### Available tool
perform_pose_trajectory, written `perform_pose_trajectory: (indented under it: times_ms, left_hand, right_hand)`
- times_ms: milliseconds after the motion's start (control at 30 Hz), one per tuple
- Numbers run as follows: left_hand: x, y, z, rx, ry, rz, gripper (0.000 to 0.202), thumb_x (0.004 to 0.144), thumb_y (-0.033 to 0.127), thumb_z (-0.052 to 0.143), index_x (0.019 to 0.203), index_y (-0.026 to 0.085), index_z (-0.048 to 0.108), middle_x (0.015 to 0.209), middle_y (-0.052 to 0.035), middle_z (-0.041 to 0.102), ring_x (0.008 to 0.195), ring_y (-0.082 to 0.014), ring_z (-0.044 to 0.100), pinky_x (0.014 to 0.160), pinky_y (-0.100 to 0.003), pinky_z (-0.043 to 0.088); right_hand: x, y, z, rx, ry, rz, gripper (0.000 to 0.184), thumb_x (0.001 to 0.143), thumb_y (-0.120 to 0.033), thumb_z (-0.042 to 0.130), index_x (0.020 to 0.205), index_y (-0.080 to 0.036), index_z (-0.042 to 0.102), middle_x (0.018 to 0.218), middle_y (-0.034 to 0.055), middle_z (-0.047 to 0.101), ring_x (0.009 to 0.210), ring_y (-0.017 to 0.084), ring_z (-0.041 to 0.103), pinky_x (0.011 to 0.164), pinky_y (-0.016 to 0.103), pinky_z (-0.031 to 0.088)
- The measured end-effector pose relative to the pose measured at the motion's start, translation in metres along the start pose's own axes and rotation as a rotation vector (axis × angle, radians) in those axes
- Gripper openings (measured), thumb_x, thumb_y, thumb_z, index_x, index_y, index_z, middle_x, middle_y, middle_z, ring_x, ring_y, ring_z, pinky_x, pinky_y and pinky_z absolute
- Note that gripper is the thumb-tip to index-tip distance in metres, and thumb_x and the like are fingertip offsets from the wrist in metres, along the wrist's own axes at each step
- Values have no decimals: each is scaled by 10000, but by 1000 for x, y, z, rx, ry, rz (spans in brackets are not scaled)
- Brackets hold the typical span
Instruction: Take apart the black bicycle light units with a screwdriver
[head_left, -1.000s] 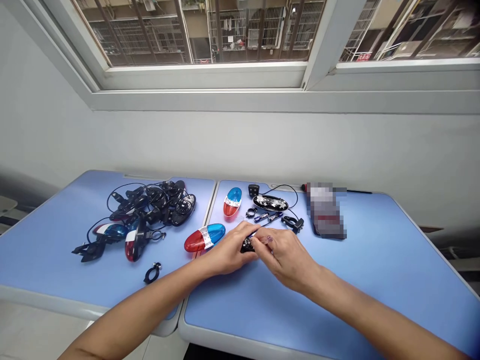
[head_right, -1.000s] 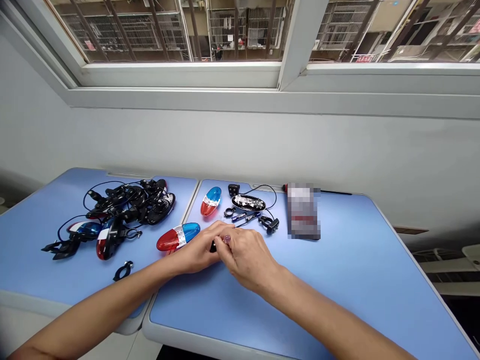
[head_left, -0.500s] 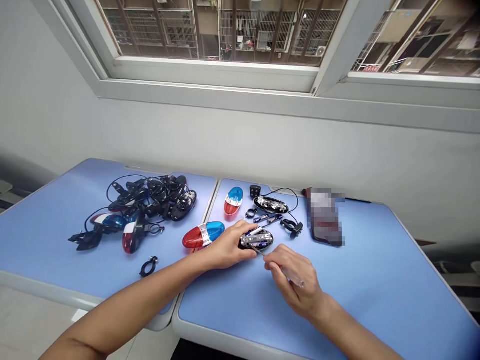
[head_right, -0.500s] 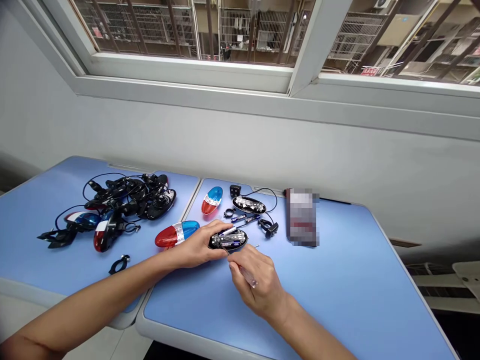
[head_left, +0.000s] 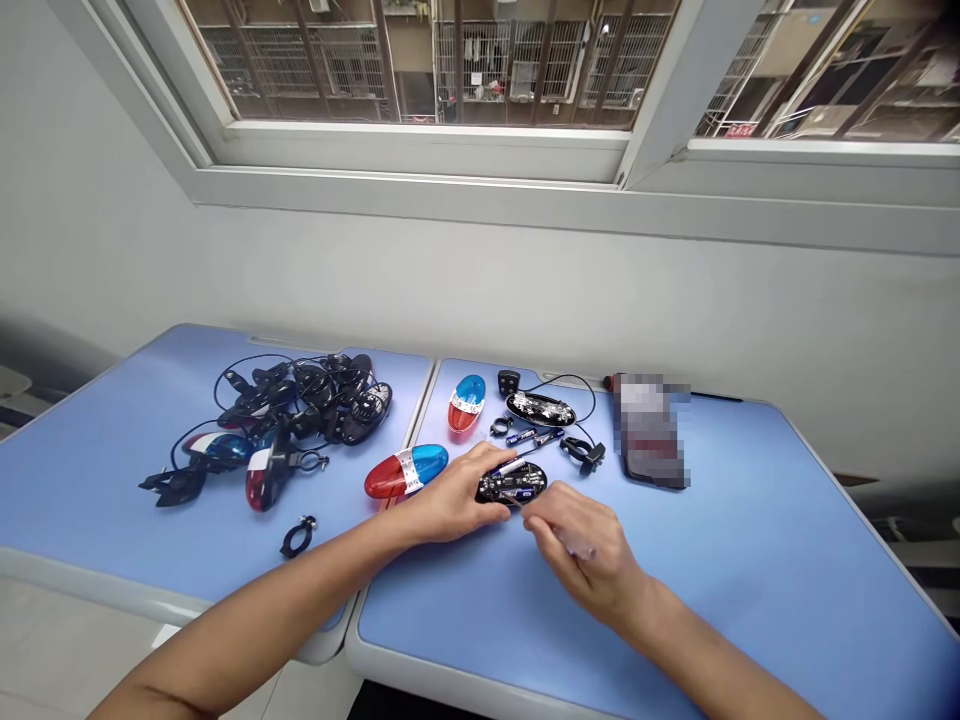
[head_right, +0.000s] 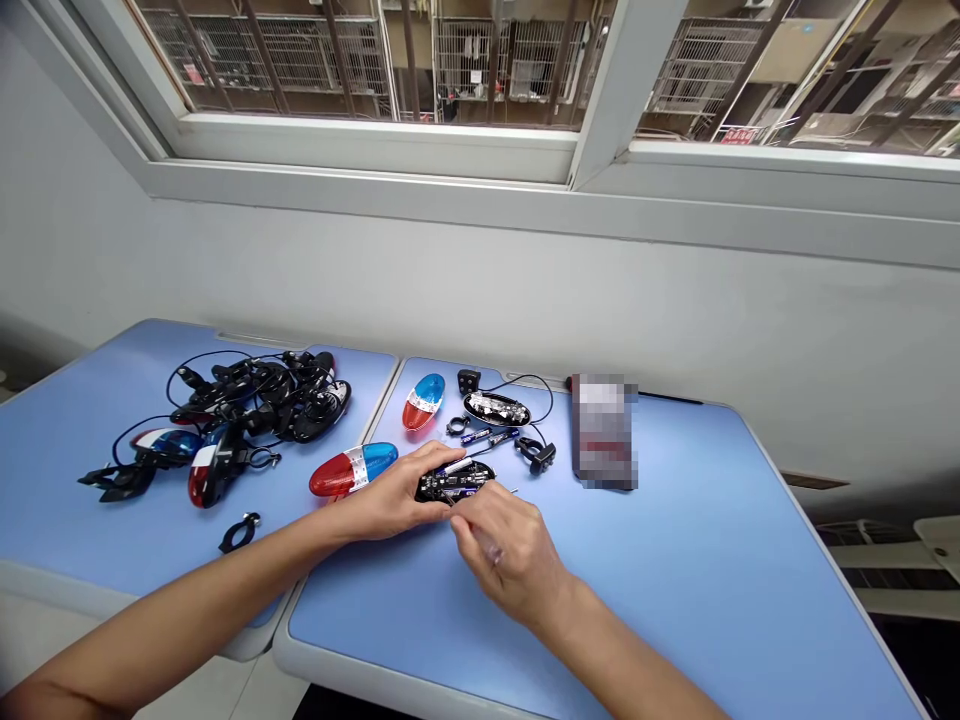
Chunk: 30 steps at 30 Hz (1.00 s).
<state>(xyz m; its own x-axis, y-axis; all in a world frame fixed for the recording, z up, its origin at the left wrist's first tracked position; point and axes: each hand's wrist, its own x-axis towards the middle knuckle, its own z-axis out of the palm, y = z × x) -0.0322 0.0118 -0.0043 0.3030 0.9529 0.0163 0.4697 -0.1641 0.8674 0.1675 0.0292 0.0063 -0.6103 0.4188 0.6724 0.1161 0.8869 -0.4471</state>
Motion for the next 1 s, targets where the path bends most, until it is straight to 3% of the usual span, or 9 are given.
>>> perform_pose_trajectory:
  times_ms: [67,133,267,333,500,567,700,867,1000]
  left_hand:
    - [-1,0,0,1,-3,11,628,767,131,702,1360,232,523,1275,-92,565,1229,-270,531,1087,-437,403]
    - [-1,-1,1,10,-5,29,636,774,121,691,1373,237,508,1276,-91,559,1227,-267,530,1089,-441,402]
    - [-3,-3,3,34,-23,77,677,771,76,666,1397,259,482,1287,-78,542,1235,-258,520,1095,-436,399]
    - [-3,-3,3,32,-25,74,695,765,69,665,1403,268,475,1278,-73,542,1229,-260,523,1089,-435,406]
    - [-1,-4,2,24,-21,68,642,791,116,672,1396,214,480,1263,-99,540,1203,-261,536,1071,-422,419]
    - [-1,-4,2,28,-26,65,653,779,96,669,1395,202,480,1252,-101,542,1187,-258,543,1059,-417,428]
    - [-3,-2,4,35,-30,58,663,766,99,698,1381,227,487,1256,-92,545,1186,-262,540,1054,-428,428]
    - [-5,0,6,66,-22,99,685,764,45,655,1384,264,464,1282,-78,532,1193,-252,540,1041,-406,442]
    - [-6,0,6,138,-4,100,666,777,66,646,1383,274,463,1271,-72,541,1170,-252,558,1009,-398,469]
  right_hand:
    - [1,0,-1,-67,-79,-78,147,940,-97,480,899,-183,592,691,34,653,604,142,555,539,253,445]
    - [5,0,-3,-106,-104,-69,161,951,-124,474,871,-181,602,674,31,648,590,141,553,528,249,437]
    - [21,3,-5,-29,-74,211,364,991,-145,384,669,-194,546,602,-1,602,509,106,534,503,223,408]
    - [25,3,-5,-29,-79,229,394,998,-149,370,640,-196,527,589,-7,590,503,99,536,504,215,406]
    - [8,0,2,-267,-124,-197,187,951,-135,496,803,-171,605,611,18,607,558,146,540,482,251,377]
    - [-1,0,4,-292,-133,-218,152,944,-114,497,864,-167,614,644,33,632,585,157,556,485,255,384]
    - [-5,3,1,-43,-65,54,209,984,-165,430,892,-186,616,705,38,665,620,149,583,570,259,458]
    - [7,11,-1,255,5,545,444,995,-370,426,646,-180,623,616,25,622,494,110,537,459,222,433]
    - [4,26,2,416,132,660,459,960,-470,484,668,-156,648,554,18,602,445,106,515,386,204,413]
